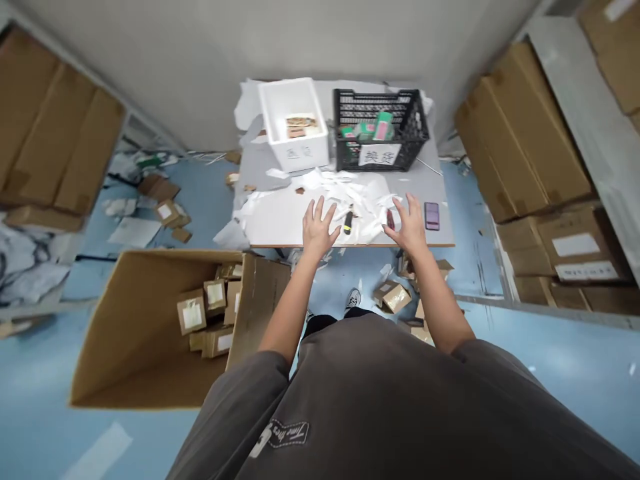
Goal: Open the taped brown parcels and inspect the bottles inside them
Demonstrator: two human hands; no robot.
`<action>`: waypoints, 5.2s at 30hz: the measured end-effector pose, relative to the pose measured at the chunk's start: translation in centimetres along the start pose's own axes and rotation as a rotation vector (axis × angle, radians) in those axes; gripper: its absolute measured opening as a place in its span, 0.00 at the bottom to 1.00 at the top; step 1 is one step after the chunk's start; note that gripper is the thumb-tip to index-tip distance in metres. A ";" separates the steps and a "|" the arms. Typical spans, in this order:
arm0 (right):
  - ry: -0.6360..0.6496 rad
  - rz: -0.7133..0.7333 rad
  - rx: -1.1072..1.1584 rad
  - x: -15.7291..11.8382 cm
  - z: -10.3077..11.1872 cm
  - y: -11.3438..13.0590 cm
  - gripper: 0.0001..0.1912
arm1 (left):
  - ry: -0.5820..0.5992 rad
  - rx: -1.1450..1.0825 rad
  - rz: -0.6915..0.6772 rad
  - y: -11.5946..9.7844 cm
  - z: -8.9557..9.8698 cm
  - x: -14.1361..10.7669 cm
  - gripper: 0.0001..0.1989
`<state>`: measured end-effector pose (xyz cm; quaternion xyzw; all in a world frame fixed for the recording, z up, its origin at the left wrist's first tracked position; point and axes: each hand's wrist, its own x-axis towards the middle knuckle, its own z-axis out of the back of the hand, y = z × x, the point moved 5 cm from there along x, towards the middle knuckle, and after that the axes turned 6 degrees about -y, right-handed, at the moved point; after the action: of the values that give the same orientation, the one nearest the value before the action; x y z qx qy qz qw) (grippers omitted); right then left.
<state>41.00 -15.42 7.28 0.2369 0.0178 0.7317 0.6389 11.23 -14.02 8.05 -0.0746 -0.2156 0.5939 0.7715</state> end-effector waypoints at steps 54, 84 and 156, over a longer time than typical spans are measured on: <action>1.106 1.400 0.043 -15.2 -75.9 68.6 0.66 | 0.010 -0.246 1.575 66.2 -17.1 -56.3 0.55; 1.305 1.572 -0.229 -23.6 -98.4 58.7 0.75 | 0.294 -0.359 1.529 74.3 -34.7 -58.9 0.70; 0.581 1.029 0.045 -4.4 -31.9 66.5 0.55 | -0.030 0.105 1.020 46.2 20.9 -38.3 0.51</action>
<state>-32.10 -22.89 -0.53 0.0185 0.0904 0.9818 0.1658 -46.16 -40.19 0.28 -0.1229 -0.1326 0.9059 0.3829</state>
